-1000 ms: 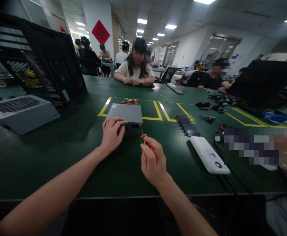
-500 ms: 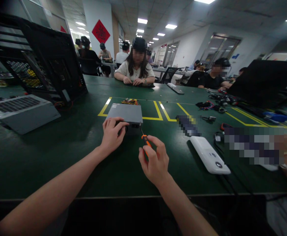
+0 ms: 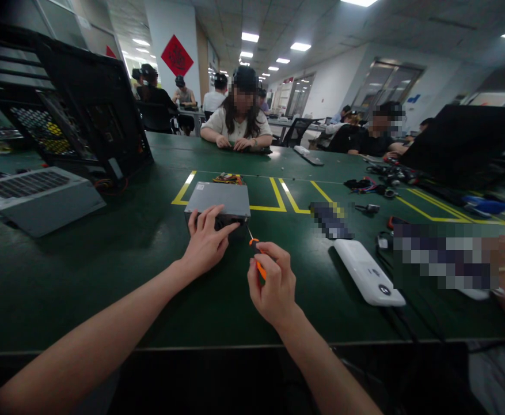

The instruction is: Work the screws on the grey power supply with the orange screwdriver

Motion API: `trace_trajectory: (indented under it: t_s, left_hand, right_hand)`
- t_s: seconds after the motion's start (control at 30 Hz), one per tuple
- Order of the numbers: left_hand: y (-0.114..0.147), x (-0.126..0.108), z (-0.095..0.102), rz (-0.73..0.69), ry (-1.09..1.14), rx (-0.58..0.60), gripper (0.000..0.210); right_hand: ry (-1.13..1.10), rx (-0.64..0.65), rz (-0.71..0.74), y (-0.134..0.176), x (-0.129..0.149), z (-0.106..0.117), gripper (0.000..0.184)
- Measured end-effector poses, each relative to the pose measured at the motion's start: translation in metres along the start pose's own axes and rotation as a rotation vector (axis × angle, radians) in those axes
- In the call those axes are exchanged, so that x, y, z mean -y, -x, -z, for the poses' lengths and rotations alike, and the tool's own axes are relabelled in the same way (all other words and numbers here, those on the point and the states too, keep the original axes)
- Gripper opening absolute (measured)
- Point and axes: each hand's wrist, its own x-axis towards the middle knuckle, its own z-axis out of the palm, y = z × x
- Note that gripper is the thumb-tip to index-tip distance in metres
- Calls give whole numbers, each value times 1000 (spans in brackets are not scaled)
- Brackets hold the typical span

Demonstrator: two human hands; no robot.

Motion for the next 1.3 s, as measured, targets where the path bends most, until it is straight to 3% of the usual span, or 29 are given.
trace_trajectory:
  t_s: [0.3, 0.5, 0.8, 1.07, 1.3]
  left_hand:
    - [0, -3, -2, 8, 7, 12, 40]
    - [0, -4, -3, 18, 7, 17, 39]
    - [0, -3, -2, 19, 5, 20, 40]
    - [-1, -4, -1, 29, -2, 35, 39]
    - [-1, -3, 0, 18, -17, 51, 40]
  right_hand:
    - [80, -13, -12, 0, 0, 1, 33]
    - [41, -37, -15, 1, 0, 1, 41]
    - [-21, -26, -77, 1, 1, 2, 31]
    - [-29, 19, -35, 1, 2, 3, 22]
    - [-129, -22, -85, 1, 0, 1, 33]
